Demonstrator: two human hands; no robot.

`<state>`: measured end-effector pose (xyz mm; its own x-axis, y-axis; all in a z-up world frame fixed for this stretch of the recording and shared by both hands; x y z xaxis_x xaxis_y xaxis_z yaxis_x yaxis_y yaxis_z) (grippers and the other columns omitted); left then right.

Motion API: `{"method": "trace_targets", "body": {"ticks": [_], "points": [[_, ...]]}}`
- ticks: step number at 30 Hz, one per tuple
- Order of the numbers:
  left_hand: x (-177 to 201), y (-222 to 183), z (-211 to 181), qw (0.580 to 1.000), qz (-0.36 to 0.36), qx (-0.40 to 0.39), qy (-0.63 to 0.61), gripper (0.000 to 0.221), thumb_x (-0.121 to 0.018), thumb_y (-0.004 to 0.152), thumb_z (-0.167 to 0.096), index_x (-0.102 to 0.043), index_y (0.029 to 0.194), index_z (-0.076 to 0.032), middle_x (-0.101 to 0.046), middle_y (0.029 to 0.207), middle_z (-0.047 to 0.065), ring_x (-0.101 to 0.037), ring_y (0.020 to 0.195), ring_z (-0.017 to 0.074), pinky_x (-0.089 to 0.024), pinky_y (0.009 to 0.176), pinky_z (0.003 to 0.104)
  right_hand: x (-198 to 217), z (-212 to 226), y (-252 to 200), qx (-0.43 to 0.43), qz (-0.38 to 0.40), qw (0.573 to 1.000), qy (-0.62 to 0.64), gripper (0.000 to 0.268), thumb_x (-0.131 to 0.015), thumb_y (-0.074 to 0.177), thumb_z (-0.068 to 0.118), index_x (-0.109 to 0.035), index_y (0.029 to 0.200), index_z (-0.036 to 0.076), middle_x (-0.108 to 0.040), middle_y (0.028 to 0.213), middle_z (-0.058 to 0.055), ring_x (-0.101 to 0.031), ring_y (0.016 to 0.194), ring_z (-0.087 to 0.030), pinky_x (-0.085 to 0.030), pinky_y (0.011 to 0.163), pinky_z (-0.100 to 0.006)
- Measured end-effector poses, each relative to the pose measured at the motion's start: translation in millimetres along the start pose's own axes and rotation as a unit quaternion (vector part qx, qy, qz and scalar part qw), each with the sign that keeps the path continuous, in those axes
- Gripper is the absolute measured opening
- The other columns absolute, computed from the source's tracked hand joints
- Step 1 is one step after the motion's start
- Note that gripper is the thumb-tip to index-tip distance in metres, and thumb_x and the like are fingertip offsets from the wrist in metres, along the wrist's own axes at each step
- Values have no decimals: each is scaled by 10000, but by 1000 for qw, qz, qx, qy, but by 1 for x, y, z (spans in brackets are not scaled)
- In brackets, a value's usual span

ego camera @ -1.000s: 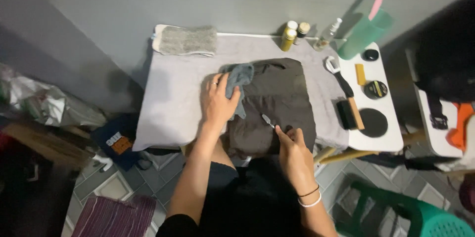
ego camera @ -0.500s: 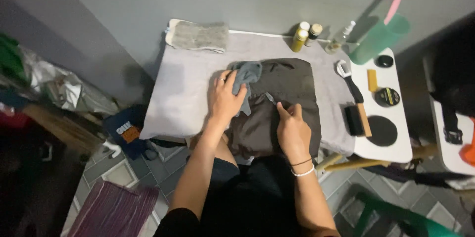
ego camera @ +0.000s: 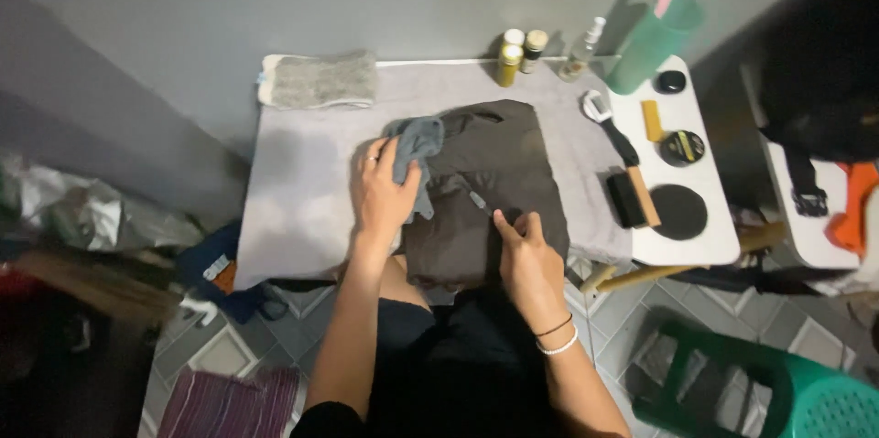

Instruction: Reconditioning the surface of a dark-colored bag by applying a substance with a small tool and wiping it with a cloth.

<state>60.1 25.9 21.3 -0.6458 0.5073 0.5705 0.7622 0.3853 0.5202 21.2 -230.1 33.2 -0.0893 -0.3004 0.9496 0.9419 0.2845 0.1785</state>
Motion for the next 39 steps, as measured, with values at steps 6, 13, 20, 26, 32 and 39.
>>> {"method": "trace_targets", "body": {"ticks": [6, 13, 20, 26, 32, 39], "points": [[9, 3, -14, 999, 15, 3, -28, 394, -698, 923, -179, -682, 1283, -21, -618, 1250, 188, -616, 1074, 376, -571, 840, 474, 3, -15, -33, -42, 21, 999, 16, 480, -537, 923, 111, -702, 1325, 313, -565, 975, -48, -705, 578, -439, -580, 497, -507], [3, 2, -4, 999, 24, 17, -22, 411, -705, 927, -202, -676, 1314, -64, -611, 1276, 162, -616, 1110, 388, -527, 917, 558, 10, -6, -35, -55, 28, 998, 12, 468, -536, 927, 112, -704, 1319, 302, -580, 989, -40, -715, 589, -431, -579, 505, -501], [-1, 1, 0, 1000, 10, -2, -5, 409, -726, 901, -219, -696, 1276, -59, -627, 1264, 167, -629, 1101, 399, -529, 909, 546, 5, -6, -31, -79, 39, 996, 16, 437, -516, 958, 151, -710, 1312, 316, -593, 978, -42, -713, 611, -444, -574, 528, -508], [-2, -1, 3, 1000, -4, -7, 12, 427, -736, 884, -264, -707, 1261, -65, -632, 1255, 162, -641, 1079, 423, -547, 886, 577, 8, 4, -23, -64, 29, 997, 1, 431, -534, 946, 134, -725, 1298, 294, -602, 995, -75, -716, 618, -456, -581, 532, -504], [0, 0, 1, 1000, 3, 20, 1, 440, -714, 896, -283, -698, 1283, -74, -636, 1275, 164, -656, 1090, 449, -533, 926, 616, 4, 11, 7, -29, 17, 999, -20, 411, -552, 949, 135, -736, 1290, 272, -607, 1003, -75, -716, 615, -450, -584, 521, -497], [4, 1, -4, 1000, -15, -6, 6, 421, -708, 882, -276, -710, 1263, -96, -655, 1227, 133, -682, 1021, 405, -565, 863, 563, -9, 8, 29, 4, 8, 1000, -19, 411, -562, 940, 145, -725, 1301, 254, -567, 1028, -71, -705, 633, -462, -588, 526, -524]]}}
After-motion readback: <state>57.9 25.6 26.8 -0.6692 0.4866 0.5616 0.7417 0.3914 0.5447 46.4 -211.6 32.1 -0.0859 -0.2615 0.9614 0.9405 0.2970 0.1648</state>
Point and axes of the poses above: each hand's wrist, its own y-axis towards the middle knuckle, its own x-axis out of the back of the hand, z = x × y, the point moved 7 cm from there along y, towards the middle knuckle
